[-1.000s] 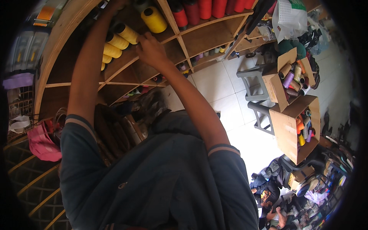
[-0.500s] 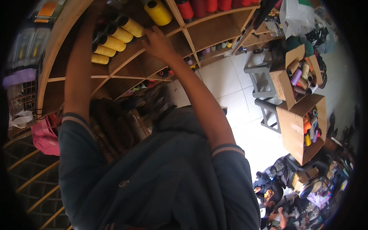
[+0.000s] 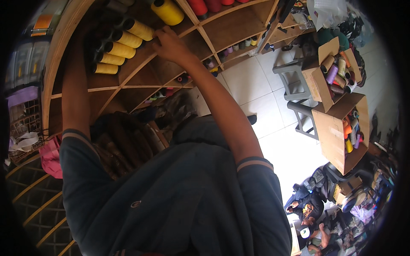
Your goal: The person organizes thread spools by selecting them from cardboard boxes on the floor and placing them onto wooden shelves.
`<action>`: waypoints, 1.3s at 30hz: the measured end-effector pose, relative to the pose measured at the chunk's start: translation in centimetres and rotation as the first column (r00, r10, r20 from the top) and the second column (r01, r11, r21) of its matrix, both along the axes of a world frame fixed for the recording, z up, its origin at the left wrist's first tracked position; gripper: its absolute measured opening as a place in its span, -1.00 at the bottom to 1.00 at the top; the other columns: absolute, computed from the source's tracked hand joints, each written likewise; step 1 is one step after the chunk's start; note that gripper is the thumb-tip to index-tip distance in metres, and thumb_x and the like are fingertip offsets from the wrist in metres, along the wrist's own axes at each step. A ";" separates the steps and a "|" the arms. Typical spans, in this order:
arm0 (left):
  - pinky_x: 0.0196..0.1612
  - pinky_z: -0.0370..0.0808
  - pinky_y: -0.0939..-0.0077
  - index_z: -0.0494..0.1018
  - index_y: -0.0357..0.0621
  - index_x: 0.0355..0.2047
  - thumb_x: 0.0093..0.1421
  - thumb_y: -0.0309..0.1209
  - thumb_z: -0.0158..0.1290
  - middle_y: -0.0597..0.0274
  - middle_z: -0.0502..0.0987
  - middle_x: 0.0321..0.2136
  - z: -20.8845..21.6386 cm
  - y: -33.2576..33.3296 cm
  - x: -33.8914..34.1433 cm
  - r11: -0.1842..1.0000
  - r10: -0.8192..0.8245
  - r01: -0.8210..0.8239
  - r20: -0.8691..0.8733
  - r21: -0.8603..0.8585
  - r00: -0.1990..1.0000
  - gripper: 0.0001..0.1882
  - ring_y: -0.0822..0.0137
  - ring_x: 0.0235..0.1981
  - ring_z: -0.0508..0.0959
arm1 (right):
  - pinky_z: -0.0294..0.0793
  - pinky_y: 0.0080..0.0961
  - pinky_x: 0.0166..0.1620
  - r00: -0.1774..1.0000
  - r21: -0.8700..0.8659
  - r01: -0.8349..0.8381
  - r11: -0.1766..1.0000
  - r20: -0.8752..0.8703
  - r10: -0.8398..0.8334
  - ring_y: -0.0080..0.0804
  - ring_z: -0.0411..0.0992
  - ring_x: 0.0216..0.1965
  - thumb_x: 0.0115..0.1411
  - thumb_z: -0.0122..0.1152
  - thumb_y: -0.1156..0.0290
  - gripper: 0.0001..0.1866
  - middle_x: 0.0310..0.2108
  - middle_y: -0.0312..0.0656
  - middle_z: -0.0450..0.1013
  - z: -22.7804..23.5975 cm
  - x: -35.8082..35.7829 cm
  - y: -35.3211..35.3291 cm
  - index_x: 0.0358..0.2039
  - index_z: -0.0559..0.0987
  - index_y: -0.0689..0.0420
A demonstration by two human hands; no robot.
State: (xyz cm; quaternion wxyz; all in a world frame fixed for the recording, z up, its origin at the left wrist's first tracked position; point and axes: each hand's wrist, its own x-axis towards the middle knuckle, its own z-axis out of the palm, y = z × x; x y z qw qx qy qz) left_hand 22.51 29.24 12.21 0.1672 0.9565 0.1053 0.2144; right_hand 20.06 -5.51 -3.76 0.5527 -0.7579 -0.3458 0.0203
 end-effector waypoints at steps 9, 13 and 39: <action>-0.06 0.38 0.27 0.43 -0.20 -0.13 0.23 -0.43 -0.09 0.10 0.47 -0.25 -0.4 -0.1 -1.1 1.000 0.005 -0.004 0.026 -0.010 1.000 -0.77 0.12 -0.21 0.43 | 0.42 -0.22 -0.03 0.999 -0.038 -0.014 0.999 -0.046 0.012 -0.02 0.41 -0.11 0.09 0.22 0.31 -0.64 -0.13 0.01 0.35 0.7 0.5 0.4 -0.09 0.48 0.13; -0.05 0.38 0.27 0.43 -0.20 -0.12 0.23 -0.43 -0.09 0.09 0.47 -0.24 -0.2 -0.5 -1.3 1.000 0.000 0.000 0.034 -0.015 0.999 -0.76 0.12 -0.20 0.43 | 0.46 -0.31 -0.13 1.000 -0.013 0.026 1.000 0.009 -0.026 -0.16 0.45 -0.27 0.08 0.25 0.36 -0.69 -0.22 -0.03 0.39 0.1 0.5 0.6 -0.14 0.51 0.12; 0.00 0.34 0.27 0.40 -0.19 -0.07 0.25 -0.41 -0.10 0.07 0.44 -0.16 -4.1 -10.7 11.7 0.969 -0.249 0.248 -0.081 -0.020 0.965 -0.73 0.11 -0.12 0.40 | 0.48 -0.40 -0.12 0.999 0.018 -0.044 0.999 0.016 0.044 -0.27 0.45 -0.22 0.08 0.24 0.42 -0.65 -0.14 -0.08 0.29 -1.4 0.4 0.6 -0.09 0.49 0.14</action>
